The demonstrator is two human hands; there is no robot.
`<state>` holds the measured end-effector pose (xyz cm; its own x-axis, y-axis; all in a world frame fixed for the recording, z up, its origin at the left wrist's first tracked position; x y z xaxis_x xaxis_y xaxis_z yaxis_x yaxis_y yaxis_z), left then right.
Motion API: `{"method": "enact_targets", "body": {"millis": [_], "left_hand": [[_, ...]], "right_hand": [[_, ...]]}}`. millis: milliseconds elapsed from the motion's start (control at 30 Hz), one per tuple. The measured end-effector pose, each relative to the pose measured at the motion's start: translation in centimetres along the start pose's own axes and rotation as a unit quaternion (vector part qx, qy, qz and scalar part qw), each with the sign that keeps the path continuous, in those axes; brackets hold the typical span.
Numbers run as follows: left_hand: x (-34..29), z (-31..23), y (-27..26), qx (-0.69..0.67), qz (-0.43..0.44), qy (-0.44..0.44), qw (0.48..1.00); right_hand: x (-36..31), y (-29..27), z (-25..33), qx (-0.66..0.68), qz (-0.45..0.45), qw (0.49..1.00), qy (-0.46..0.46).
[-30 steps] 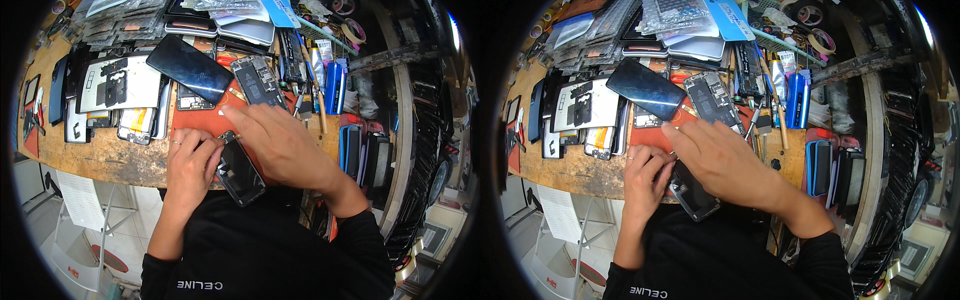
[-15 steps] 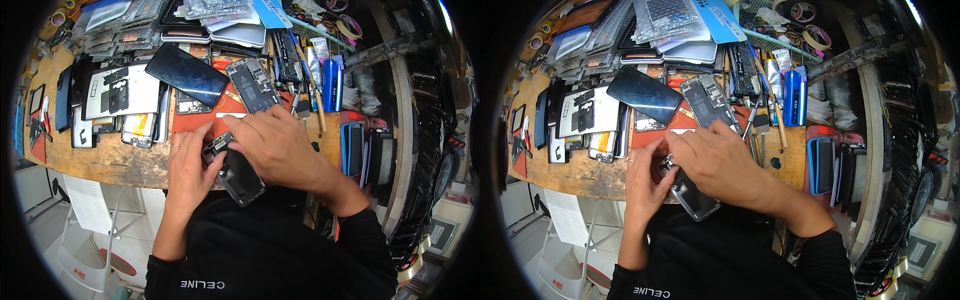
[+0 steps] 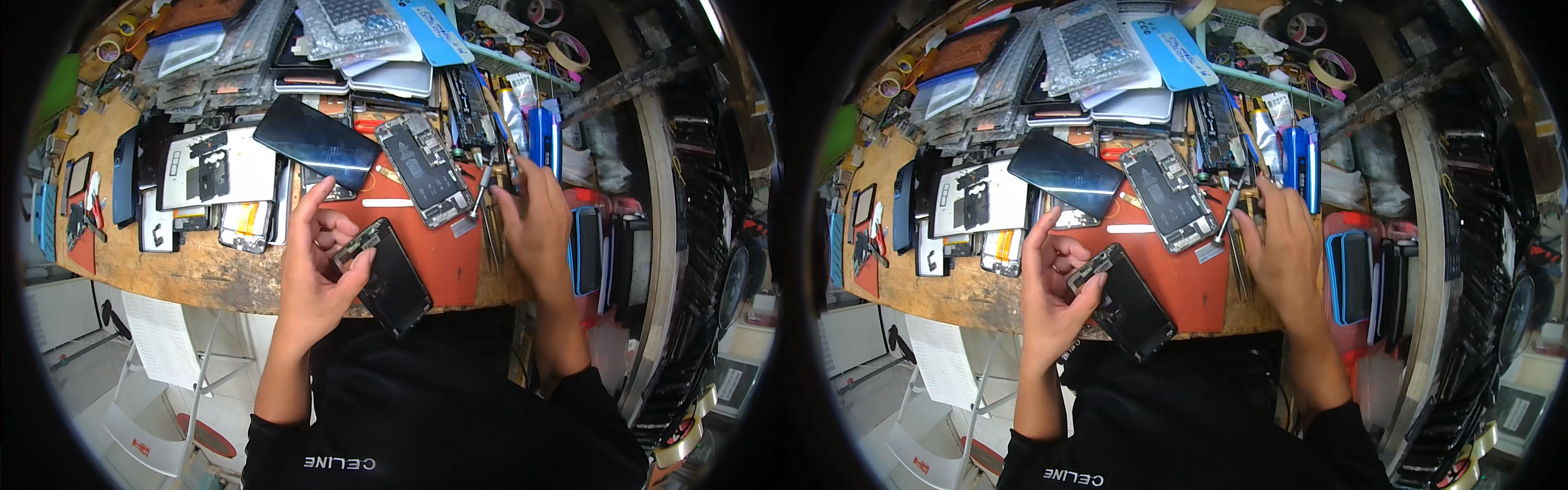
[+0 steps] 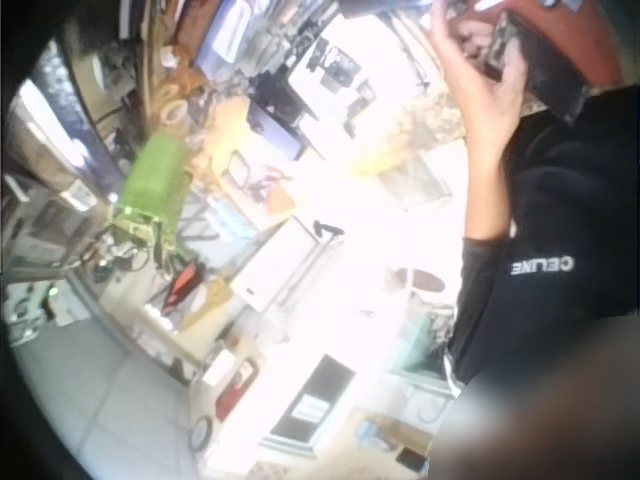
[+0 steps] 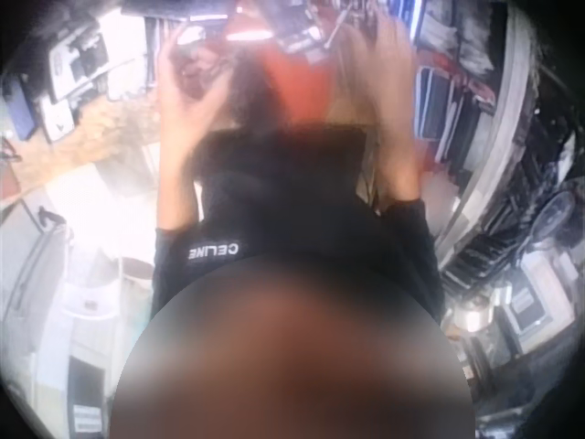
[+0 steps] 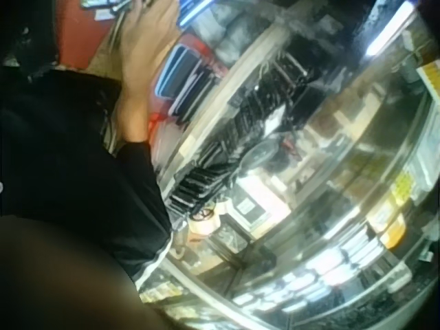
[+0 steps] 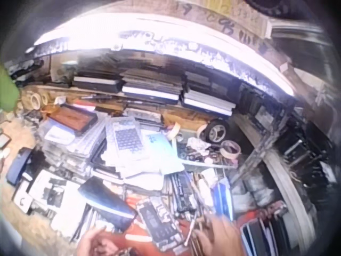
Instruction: The person disassembles a smartphone, removes the battery and internal components, and reassembles the device using small tools. They handle multiple phone parts and tools on a cluttered workbench, then place the reassembled phone into a blue case.
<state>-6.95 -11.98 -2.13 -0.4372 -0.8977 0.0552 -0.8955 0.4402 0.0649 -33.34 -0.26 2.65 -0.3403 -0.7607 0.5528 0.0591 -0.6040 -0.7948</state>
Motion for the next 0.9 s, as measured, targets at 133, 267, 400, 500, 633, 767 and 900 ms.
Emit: {"method": "enact_targets", "body": {"millis": [133, 267, 400, 500, 633, 767, 900], "left_hand": [[0.0, -1.6, 0.4, -0.144, -0.008, -0.006, 0.99], [-0.5, -2.9, 0.3, -0.145, 0.009, 0.031, 0.989], [-0.9, -4.7, 0.0, -0.192, 0.034, 0.069, 0.978], [-0.9, -5.2, -0.2, -0.17, 0.04, 0.091, 0.98], [-1.1, -5.6, -0.1, -0.149, 0.041, 0.108, 0.982], [-1.4, -5.5, 0.0, -0.108, 0.051, 0.147, 0.982], [-1.7, -5.4, 0.3, -0.109, 0.053, 0.129, 0.984]], "right_hand": [[-2.5, 1.2, 5.0, 0.361, 0.161, 0.916, 0.075], [-3.7, 2.7, 9.1, 0.479, 0.24, 0.844, 0.017], [-1.4, 1.4, 10.4, 0.458, 0.132, 0.877, -0.067], [-0.9, 1.3, 10.8, 0.459, 0.101, 0.879, -0.08], [-0.5, 0.8, 10.9, 0.443, 0.069, 0.889, -0.096], [-0.7, 0.8, 10.9, 0.433, 0.062, 0.893, -0.103], [-1.4, 1.1, 10.7, 0.445, 0.067, 0.889, -0.089]]}}
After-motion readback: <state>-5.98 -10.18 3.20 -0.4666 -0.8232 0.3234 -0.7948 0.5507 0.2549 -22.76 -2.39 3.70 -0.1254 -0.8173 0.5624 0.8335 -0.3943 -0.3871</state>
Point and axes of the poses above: each hand's wrist, its own x-axis towards the middle knuckle, its own y-axis out of the palm, z = x × y, the point moved 7 cm from there along x, towards the middle knuckle, and after that the axes turned 8 degrees about -z, right-handed, at the moved point
